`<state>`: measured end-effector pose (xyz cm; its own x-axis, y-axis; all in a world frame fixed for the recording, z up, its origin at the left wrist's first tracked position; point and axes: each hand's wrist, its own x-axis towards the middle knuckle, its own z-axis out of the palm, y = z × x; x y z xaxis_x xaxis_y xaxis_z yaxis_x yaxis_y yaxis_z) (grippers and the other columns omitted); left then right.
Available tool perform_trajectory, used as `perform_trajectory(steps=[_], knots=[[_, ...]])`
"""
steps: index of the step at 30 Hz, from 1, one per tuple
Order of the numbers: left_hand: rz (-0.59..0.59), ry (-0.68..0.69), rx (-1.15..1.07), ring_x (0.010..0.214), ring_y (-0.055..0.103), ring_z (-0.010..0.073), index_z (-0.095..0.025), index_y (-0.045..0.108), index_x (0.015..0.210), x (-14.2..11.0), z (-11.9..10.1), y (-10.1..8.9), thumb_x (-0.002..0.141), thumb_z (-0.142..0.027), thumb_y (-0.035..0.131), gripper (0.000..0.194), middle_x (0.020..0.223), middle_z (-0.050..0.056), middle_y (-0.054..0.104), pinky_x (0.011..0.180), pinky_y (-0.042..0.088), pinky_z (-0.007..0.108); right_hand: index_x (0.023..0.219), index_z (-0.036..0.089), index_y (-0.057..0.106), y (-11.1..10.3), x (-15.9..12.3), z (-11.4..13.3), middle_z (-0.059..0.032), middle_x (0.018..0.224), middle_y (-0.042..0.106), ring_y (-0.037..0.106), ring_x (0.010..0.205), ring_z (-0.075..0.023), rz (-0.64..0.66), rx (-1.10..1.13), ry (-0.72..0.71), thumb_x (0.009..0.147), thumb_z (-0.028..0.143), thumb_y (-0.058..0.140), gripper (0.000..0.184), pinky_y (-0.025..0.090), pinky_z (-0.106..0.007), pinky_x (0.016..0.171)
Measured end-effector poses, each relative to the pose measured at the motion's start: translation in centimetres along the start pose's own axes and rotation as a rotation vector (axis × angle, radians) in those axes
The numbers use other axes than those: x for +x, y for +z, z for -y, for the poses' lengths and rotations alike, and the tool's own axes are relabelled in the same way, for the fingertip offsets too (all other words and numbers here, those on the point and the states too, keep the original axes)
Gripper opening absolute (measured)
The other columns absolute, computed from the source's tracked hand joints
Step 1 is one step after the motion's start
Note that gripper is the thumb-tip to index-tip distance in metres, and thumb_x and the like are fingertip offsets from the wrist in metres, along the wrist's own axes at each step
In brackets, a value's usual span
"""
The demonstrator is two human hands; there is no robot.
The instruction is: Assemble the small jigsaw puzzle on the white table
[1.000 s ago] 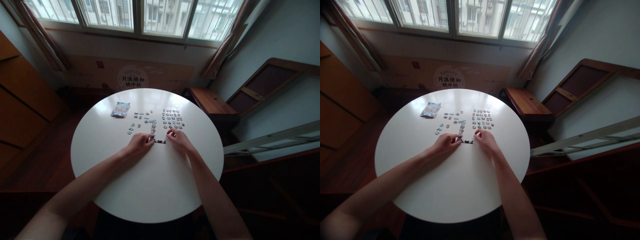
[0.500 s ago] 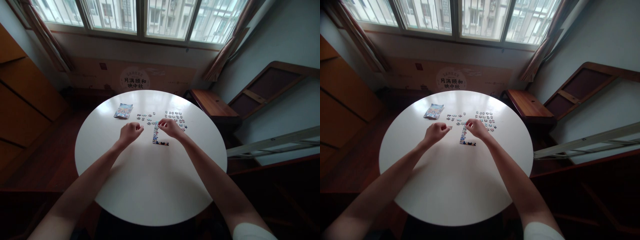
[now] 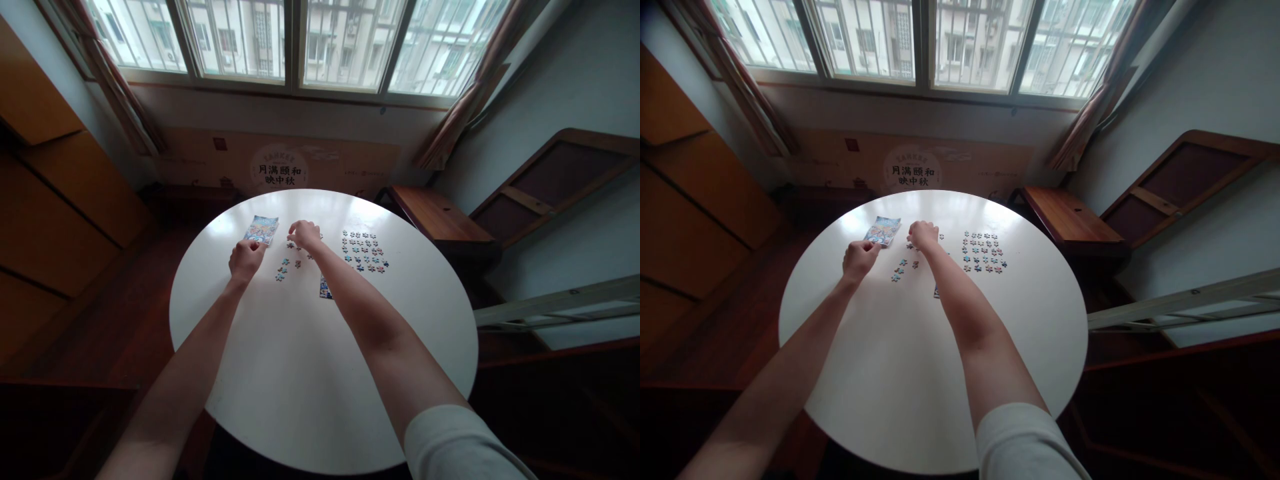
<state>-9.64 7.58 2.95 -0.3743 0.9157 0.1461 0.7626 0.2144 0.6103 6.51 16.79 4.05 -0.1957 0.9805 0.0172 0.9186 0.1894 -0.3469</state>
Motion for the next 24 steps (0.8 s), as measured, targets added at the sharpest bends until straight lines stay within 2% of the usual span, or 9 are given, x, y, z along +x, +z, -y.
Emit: perform_trajectory(steps=[4, 9, 11, 14, 16, 19, 24], knots=[[0.006, 0.018, 0.009, 0.077, 0.064, 0.0239, -0.022, 0.065, 0.067, 0.0, -0.2, 0.1, 0.08, -0.041, 0.051, 0.027, 0.081, 0.008, 0.071, 0.059, 0.037, 0.028, 0.093, 0.019, 0.073, 0.7, 1.2, 0.3, -0.0144, 0.116, 0.063, 0.049, 0.113, -0.0297, 0.009, -0.025, 0.026, 0.077, 0.028, 0.075, 0.019, 0.039, -0.043, 0.094], [0.005, 0.069, 0.017, 0.077, 0.065, 0.0235, -0.022, 0.066, 0.068, -0.5, -0.4, 0.4, 0.081, -0.042, 0.051, 0.028, 0.08, 0.008, 0.072, 0.06, 0.038, 0.028, 0.088, 0.016, 0.072, 0.9, 1.7, 0.2, -0.0169, 0.108, 0.065, 0.051, 0.111, -0.031, 0.041, 0.011, 0.046, 0.073, 0.022, 0.077, 0.017, 0.045, -0.04, 0.088], [-0.001, 0.088, 0.022, 0.076, 0.065, 0.023, -0.022, 0.066, 0.069, -0.8, -0.5, 0.5, 0.082, -0.041, 0.051, 0.028, 0.08, 0.008, 0.072, 0.06, 0.037, 0.028, 0.089, 0.016, 0.072, 0.9, 1.5, 0.2, -0.0145, 0.102, 0.068, 0.057, 0.103, -0.0271, 0.061, 0.04, 0.035, 0.074, 0.018, 0.075, 0.016, 0.047, -0.036, 0.084], [-0.014, 0.181, 0.016, 0.07, 0.063, 0.0207, -0.021, 0.065, 0.067, -1.2, -0.8, 0.7, 0.084, -0.04, 0.049, 0.03, 0.074, 0.007, 0.071, 0.06, 0.036, 0.028, 0.103, 0.018, 0.071, 0.3, 0.7, 0.1, -0.0081, 0.1, 0.07, 0.062, 0.086, -0.0168, 0.065, 0.123, -0.019, 0.08, 0.016, 0.067, 0.022, 0.049, -0.027, 0.076], [-0.019, 0.28, -0.002, 0.065, 0.061, 0.0183, -0.019, 0.063, 0.064, -1.6, -1.0, 0.9, 0.087, -0.04, 0.047, 0.034, 0.068, 0.005, 0.068, 0.06, 0.036, 0.027, 0.105, 0.018, 0.071, -0.8, -0.4, -0.4, -0.0068, 0.1, 0.071, 0.063, 0.082, -0.0135, 0.001, 0.236, -0.082, 0.084, 0.015, 0.062, 0.023, 0.049, -0.024, 0.074], [0.021, 0.45, -0.07, 0.063, 0.058, 0.0159, -0.019, 0.063, 0.066, -2.7, -1.6, 1.3, 0.09, -0.04, 0.047, 0.035, 0.066, 0.004, 0.065, 0.063, 0.04, 0.026, 0.09, 0.015, 0.075, -2.9, -2.9, -2.2, -0.0074, 0.089, 0.072, 0.064, 0.081, -0.0148, -0.129, 0.395, -0.152, 0.082, 0.015, 0.064, 0.013, 0.05, -0.026, 0.075], [0.18, 0.805, -0.187, 0.088, 0.063, 0.0191, -0.018, 0.069, 0.088, -5.7, -2.7, 2.8, 0.091, -0.033, 0.05, 0.024, 0.092, 0.007, 0.069, 0.082, 0.047, 0.031, 0.085, 0.014, 0.073, -5.7, -9.4, -7.2, -0.0072, 0.082, 0.071, 0.065, 0.071, -0.0154, -0.169, 0.505, -0.092, 0.075, 0.017, 0.068, 0.011, 0.053, -0.027, 0.065]])
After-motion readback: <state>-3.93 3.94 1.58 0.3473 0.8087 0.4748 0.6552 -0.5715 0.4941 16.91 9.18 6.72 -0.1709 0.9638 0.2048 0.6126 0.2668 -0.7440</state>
